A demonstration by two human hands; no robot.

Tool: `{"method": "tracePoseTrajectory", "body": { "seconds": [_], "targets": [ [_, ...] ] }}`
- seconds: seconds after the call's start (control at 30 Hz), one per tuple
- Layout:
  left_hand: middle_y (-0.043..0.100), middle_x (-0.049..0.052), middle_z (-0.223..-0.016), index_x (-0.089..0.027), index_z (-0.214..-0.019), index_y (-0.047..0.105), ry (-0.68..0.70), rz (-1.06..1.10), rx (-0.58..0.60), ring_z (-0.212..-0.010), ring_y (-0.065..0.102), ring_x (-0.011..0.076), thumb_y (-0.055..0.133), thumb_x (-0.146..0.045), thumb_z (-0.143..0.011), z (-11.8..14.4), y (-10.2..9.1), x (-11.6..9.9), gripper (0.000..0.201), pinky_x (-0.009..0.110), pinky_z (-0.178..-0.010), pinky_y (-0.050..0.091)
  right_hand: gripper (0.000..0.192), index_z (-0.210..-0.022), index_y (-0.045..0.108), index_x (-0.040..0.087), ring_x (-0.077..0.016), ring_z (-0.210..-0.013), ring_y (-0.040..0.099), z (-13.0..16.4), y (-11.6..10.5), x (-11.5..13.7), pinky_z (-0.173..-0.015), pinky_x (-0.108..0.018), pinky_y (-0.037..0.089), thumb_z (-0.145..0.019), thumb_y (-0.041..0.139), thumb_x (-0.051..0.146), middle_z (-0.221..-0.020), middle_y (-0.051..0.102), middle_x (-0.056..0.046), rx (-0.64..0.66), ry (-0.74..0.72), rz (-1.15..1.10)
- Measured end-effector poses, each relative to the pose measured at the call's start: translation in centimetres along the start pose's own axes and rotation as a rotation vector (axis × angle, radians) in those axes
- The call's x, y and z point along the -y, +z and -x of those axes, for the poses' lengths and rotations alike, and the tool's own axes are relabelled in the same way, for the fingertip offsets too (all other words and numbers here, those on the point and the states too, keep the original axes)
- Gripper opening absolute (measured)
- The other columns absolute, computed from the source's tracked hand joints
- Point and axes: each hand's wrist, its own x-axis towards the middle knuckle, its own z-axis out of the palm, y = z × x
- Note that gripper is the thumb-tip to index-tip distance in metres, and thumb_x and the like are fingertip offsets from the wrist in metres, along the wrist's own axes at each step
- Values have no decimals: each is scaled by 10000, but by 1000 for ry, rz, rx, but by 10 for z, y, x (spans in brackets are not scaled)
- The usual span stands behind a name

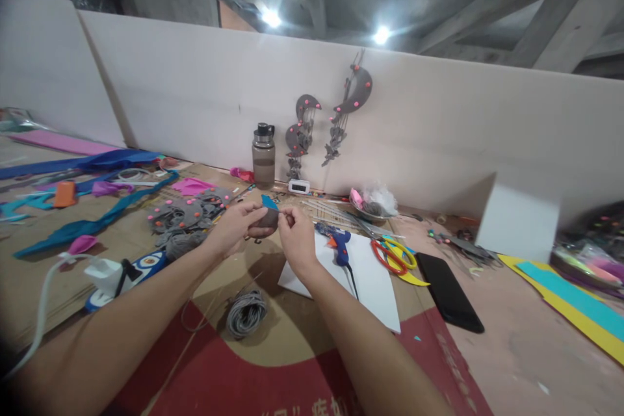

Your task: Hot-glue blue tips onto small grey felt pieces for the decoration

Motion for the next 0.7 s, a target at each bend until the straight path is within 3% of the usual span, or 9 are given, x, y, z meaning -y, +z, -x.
{"method": "tracePoseTrajectory", "body": {
  "seconds": [0.23,0.47,0.6,0.7],
  "targets": [
    [646,28,-744,-125,-740,607,51,78,-168,-696,630,130,769,-326,-638,1,4,0,277,317,-666,600,204,-981,614,187,-153,-720,540,2,2,-1,-699,-274,405,-856,516,315,-829,629,-23,10,-70,-8],
    [636,-2,-739,-140,-772,579,125,183,-263,-643,612,91,761,-271,-636,-7,-7,1,262,301,-674,602,189,-837,643,200,-174,-797,564,3,3,1,-752,-290,395,-878,468,260,-829,656,-37,130,-165,123],
    [646,-1,-723,-147,-766,559,118,237,-291,-646,628,102,734,-248,-659,-12,-16,3,228,299,-649,598,202,-786,668,211,-161,-705,559,8,1,8,-672,-271,378,-853,477,215,-749,660,-15,292,-103,162],
    [651,-1,-705,-152,-753,535,96,304,-306,-648,637,105,720,-223,-669,-15,-21,4,215,320,-688,596,225,-741,679,218,-145,-653,554,16,-12,13,-626,-253,358,-844,480,197,-718,664,0,511,-114,188]
  ]
}}
